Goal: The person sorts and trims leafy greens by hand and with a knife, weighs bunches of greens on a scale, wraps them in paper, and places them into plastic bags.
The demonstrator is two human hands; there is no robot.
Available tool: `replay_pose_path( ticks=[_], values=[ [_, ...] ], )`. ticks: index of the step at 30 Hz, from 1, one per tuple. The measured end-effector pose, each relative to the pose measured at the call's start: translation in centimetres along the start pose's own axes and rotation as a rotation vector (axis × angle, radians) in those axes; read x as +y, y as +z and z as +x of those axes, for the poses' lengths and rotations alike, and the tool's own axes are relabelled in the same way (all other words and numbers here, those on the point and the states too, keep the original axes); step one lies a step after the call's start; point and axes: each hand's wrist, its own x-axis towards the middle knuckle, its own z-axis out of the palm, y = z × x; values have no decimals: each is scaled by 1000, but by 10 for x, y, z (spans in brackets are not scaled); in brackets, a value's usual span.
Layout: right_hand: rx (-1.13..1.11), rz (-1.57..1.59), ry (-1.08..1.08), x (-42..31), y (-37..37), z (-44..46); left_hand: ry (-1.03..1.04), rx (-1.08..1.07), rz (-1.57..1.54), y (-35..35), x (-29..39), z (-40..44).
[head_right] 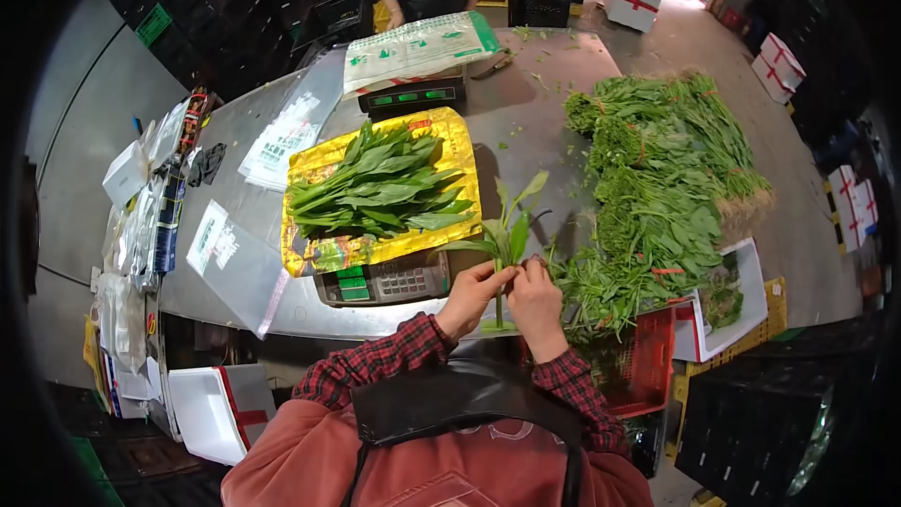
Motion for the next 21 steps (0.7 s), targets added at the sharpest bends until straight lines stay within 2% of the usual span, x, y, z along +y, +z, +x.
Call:
replay_pose_path(
  ticks=[3, 5, 6, 7, 8, 10, 12, 16, 20, 21],
  values=[
    [-35, -34, -20, -3, -2, -6, 11, 17, -37, 2, -3, -2],
    [-43, -57, -51, -10, 0, 0, 30, 116, -123, -2, 3, -1],
    [-125, -49, 16, -11, 1, 0, 68, 170, -125, -11, 6, 3],
    [-208, -46, 78, -5, 1, -3, 98, 193, -43, -19, 7, 10],
    [-166, -5, 23, -1, 2, -5, 123, 214, 37, -26, 10, 17],
    [-129, 60, -61, 1, 7, -6, 114, 183, -22, -27, 13, 18],
    [-206, 30, 46, -2, 12, -7, 131, 162, -41, -19, 10, 13],
    [-208, -69, 36, -18, 16, 0, 147, 123, -12, -20, 0, 5],
    [-207, 20, -34, -34, 17, 4, 141, 63, 45, -37, 18, -1],
    [-212, 27, -49, -38, 17, 5, 269, 158, 120, -41, 31, -4]
  ],
)
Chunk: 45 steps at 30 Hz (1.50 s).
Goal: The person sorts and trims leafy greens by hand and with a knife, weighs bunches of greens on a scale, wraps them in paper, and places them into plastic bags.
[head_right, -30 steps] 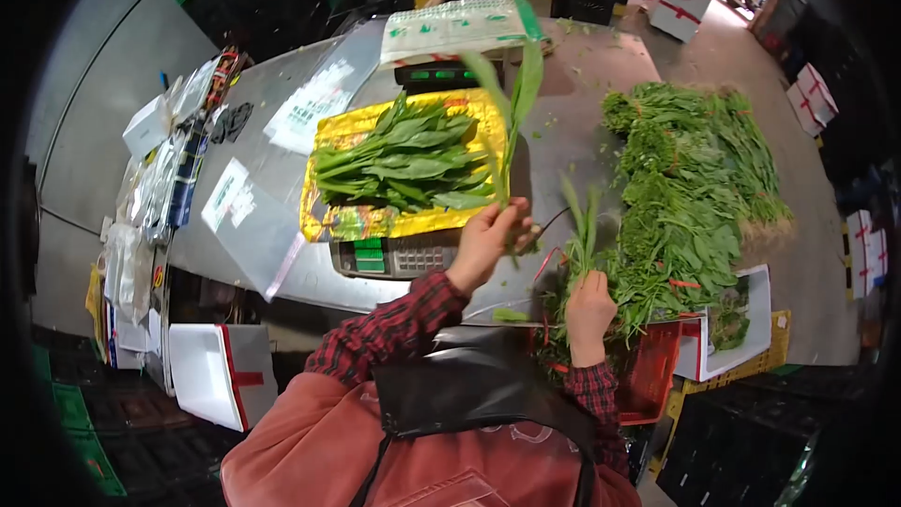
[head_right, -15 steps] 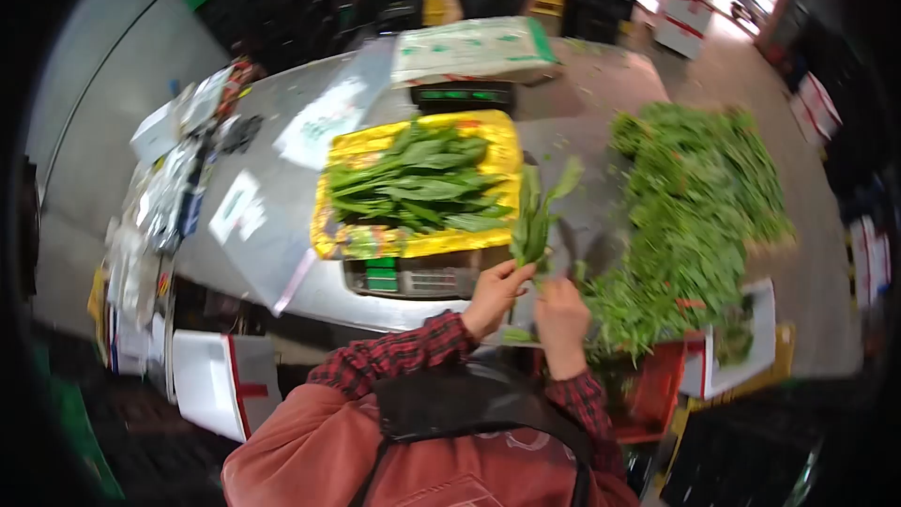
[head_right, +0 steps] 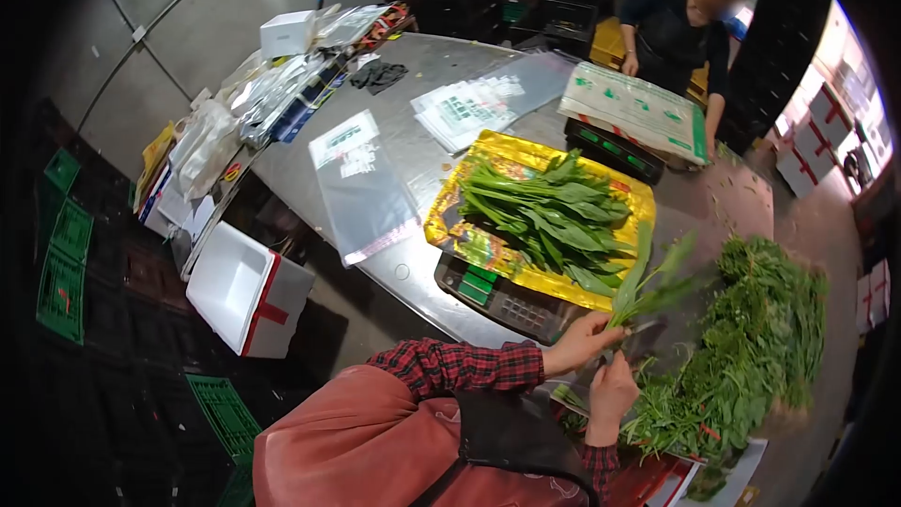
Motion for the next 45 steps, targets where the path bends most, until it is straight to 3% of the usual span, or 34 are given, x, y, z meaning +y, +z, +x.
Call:
replay_pose_path(
  ticks=[2, 4, 6, 8, 10, 14, 16, 18, 20, 24, 26, 27, 29, 31, 33, 35, 37, 41, 45],
  values=[
    [-47, 70, 63, -6, -2, 2, 249, 176, 155, -15, 25, 7],
    [-67, 100, 94, -2, -1, 1, 771, 362, 654, -52, 34, 25],
    [-97, 47, 43, 16, 4, -6, 766, 254, 579, -87, 63, 31],
    [-110, 20, 21, 26, 5, -15, 768, 311, 748, -119, 102, 31],
    [-142, 2, 45, 32, 1, -23, 899, 389, 801, -153, 131, 45],
    [-193, -52, 64, 42, 7, -36, 833, 248, 1380, -243, 134, 87],
    [-229, -94, 82, 46, 9, -41, 577, 108, 1618, -287, 110, 102],
    [-296, -110, 39, 49, 6, -46, 431, 76, 1589, -310, 79, 109],
    [-341, -6, 161, 61, 0, -46, 337, 72, 1604, -301, 95, 100],
    [-324, 290, 299, 125, -24, -46, 474, 154, 1595, -299, 120, 77],
    [-365, 828, 783, 140, -49, -38, 499, 188, 1632, -304, 128, 60],
    [-376, 820, 795, 160, -48, -41, 572, 235, 1559, -309, 132, 53],
    [-299, -174, 444, 199, -38, -49, 617, 280, 1479, -314, 131, 27],
    [-48, -288, 361, 214, -32, -42, 585, 308, 1427, -313, 129, -2],
    [5, -55, 457, 220, -28, -14, 574, 324, 1410, -308, 125, -19],
    [172, -119, 201, 187, -24, 23, 486, 293, 1450, -302, 111, -43],
    [139, 217, 171, 132, -20, 64, 436, 280, 1477, -292, 96, -57],
    [7, 267, -370, 45, 29, 117, 381, 209, 1472, -281, 69, -60],
    [-36, 132, -671, -42, 99, 148, 448, 160, 1492, -268, 41, -38]
  ],
)
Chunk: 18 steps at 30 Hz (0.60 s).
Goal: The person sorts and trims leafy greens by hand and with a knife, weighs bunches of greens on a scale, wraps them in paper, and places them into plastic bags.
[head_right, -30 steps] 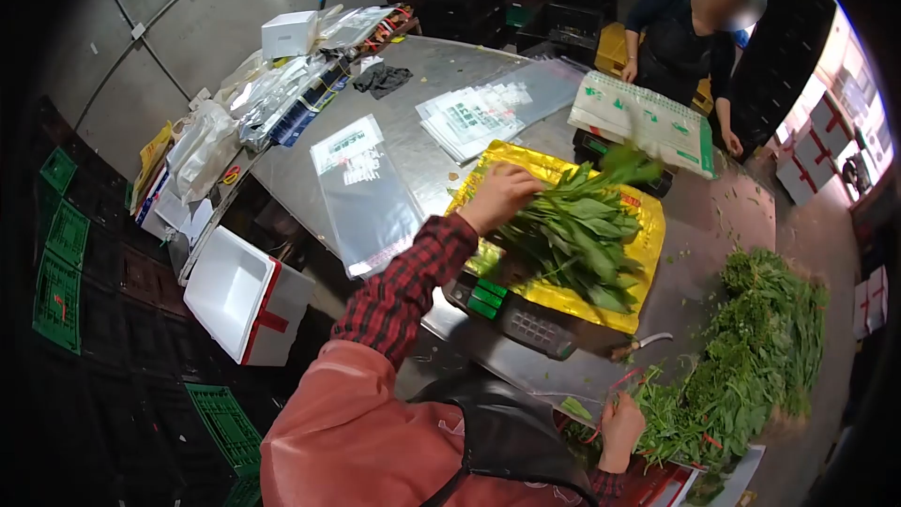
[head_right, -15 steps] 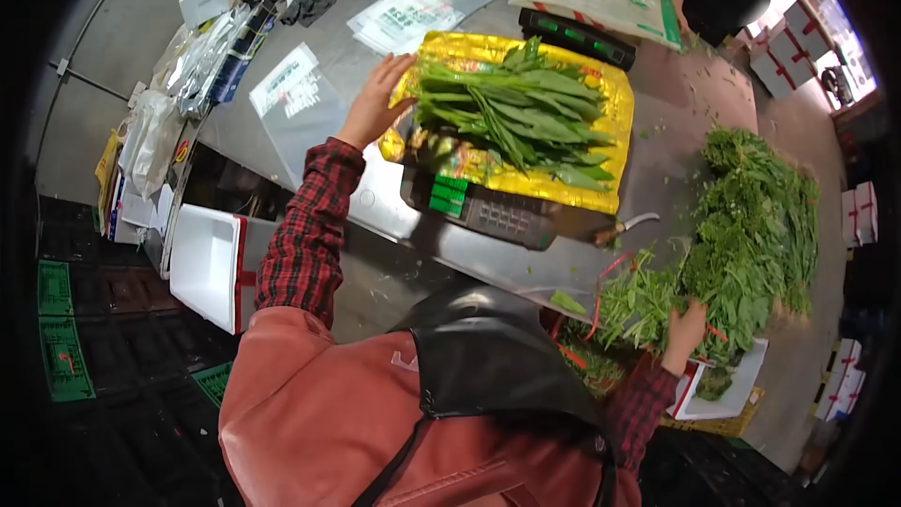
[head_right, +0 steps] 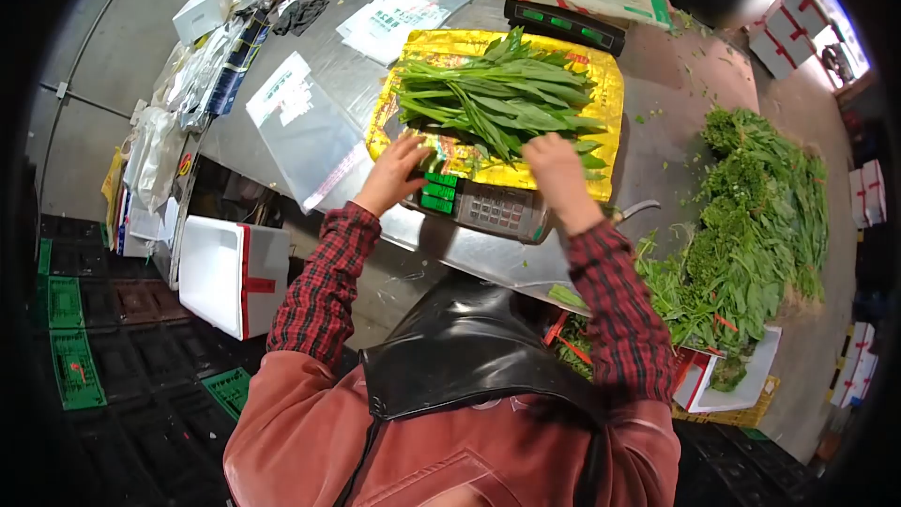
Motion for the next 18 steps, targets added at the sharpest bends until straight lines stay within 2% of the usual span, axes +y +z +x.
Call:
replay_pose_path(
  ticks=[1, 4, 6, 7, 9, 11, 13, 15, 17, 18],
  values=[
    [-84, -100, -4, -4, 19, 9, 35, -12, 23, 7, 1, 4],
    [-126, -237, -13, -2, 48, 13, 93, -18, 23, 35, -6, 11],
    [-150, -238, -3, 6, 26, 8, 75, -34, -101, 56, -15, 9],
    [-255, -248, 149, 12, 2, 2, 111, 11, -86, 54, -11, 7],
    [-623, -655, 463, 33, -46, -3, 160, 66, -75, 44, -5, 11],
    [-334, -951, 630, 38, -70, 2, 165, 147, -172, 37, -2, 10],
    [-98, -280, 493, 28, -82, 65, 170, 171, -175, 35, -4, 14],
    [230, -51, 123, 4, -46, 128, 156, 198, -198, 35, -6, 19],
    [212, 7, -43, 10, 1, 166, 212, 249, -184, 21, -2, 40],
    [-100, 82, 68, 24, 27, 168, 260, 294, -165, 11, 1, 55]
  ],
)
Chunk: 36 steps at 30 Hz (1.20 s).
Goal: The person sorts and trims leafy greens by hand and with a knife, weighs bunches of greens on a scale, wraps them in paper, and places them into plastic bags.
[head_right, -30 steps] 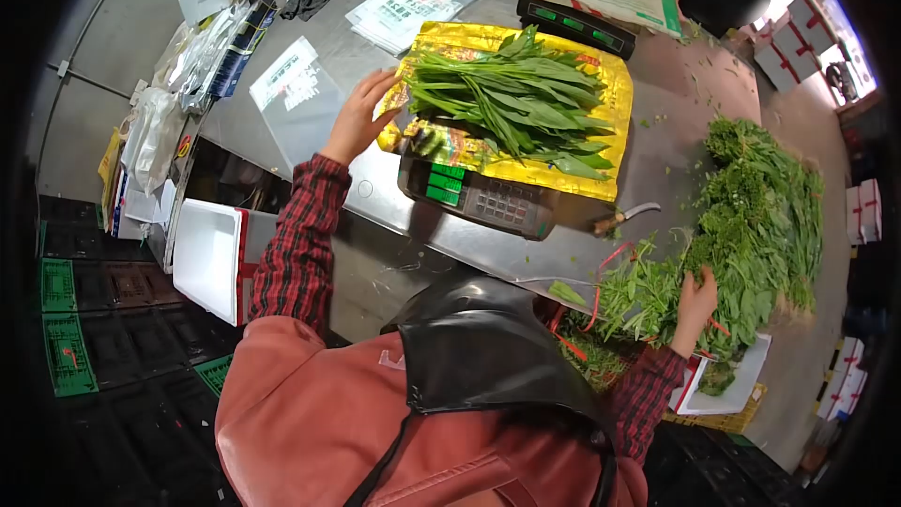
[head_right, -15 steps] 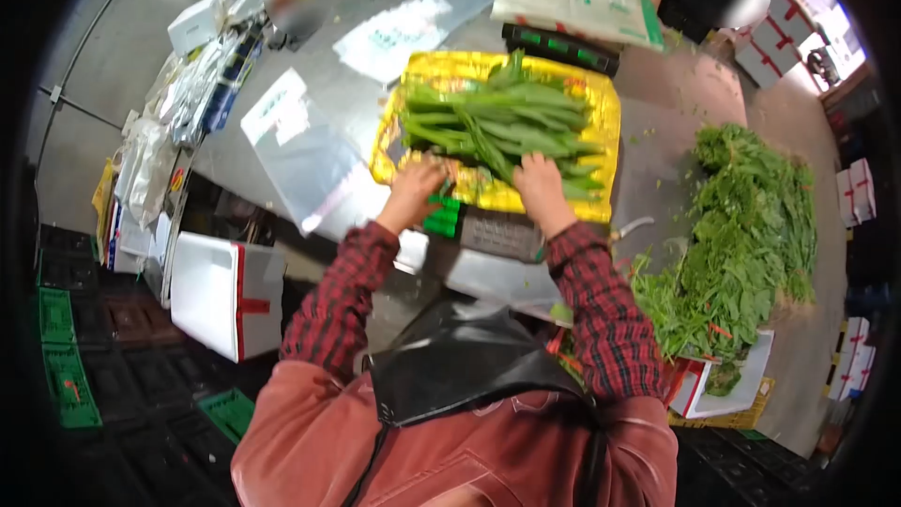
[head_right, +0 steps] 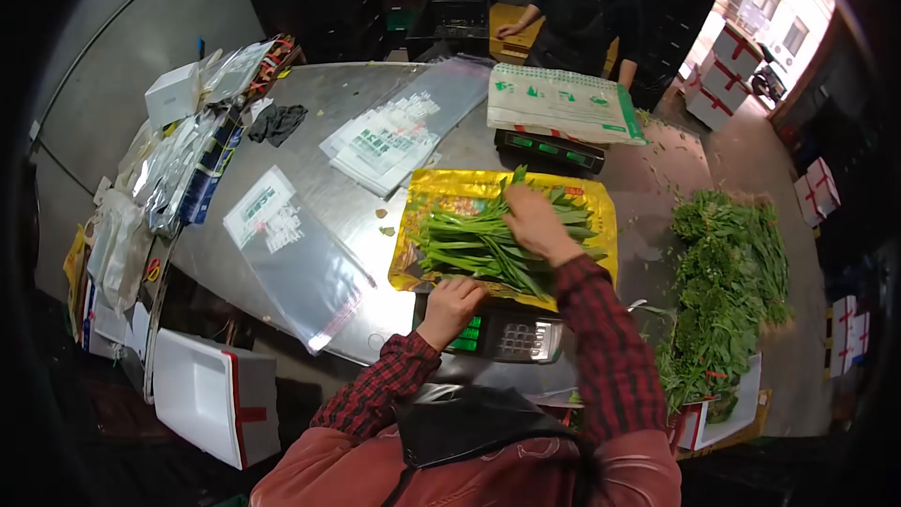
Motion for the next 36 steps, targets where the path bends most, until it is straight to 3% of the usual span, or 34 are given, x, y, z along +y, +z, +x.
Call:
replay_pose_path(
  ticks=[1, 2, 5, 8, 9, 10, 11, 12, 13, 15, 17, 20, 21, 24, 25, 28, 29, 32, 33, 36],
  values=[
    [-311, 81, 127, 10, 17, 0, 48, 32, 16, -5, 0, 14],
    [-321, 86, 138, 11, 20, -6, 41, 23, 6, -10, -1, 30],
    [-831, 436, 352, 13, 24, -18, 92, 138, 135, -15, -19, 55],
    [-907, 367, 414, -29, -22, -1, -256, -462, 61, 14, -52, 60],
    [-678, 309, 258, 2, 22, -21, -258, -474, -14, 17, -64, 68],
    [-526, 13, 121, -16, 2, -14, -250, -490, -91, 18, -81, 74],
    [-227, -64, 372, -51, -20, -2, -208, -475, -142, 13, -90, 84],
    [-181, -106, 228, -57, -15, -9, -207, -532, -238, 33, -118, 85],
    [-380, -71, 176, -69, -26, -8, -201, -609, -353, 42, -129, 94],
    [-245, -334, 51, -70, 18, -32, -276, -786, -561, 59, -152, 100],
    [-211, -356, 117, -75, 32, -42, -326, -894, -656, 79, -167, 93],
    [-157, -321, 166, -68, 58, -46, -632, -974, -913, 95, -183, 88],
    [-139, -269, 176, -65, 66, -49, -616, -997, -912, 94, -179, 93],
    [-128, -179, 218, -64, 70, -56, -224, -268, -247, 78, -162, 102],
    [-141, -142, 216, -65, 66, -54, -203, -283, -255, 74, -162, 103],
    [-120, -103, 219, -67, 62, -54, -244, -357, 238, 62, -167, 102],
    [-96, -95, 211, -68, 62, -54, -239, -358, 235, 55, -165, 108],
    [-127, -58, 226, -69, 60, -56, -480, -768, -53, 37, -150, 125],
    [-184, -30, 237, -68, 58, -55, -497, -761, -50, 35, -146, 124],
    [-282, 78, 239, -57, 53, -51, -29, -583, -163, 14, -127, 109]
  ],
)
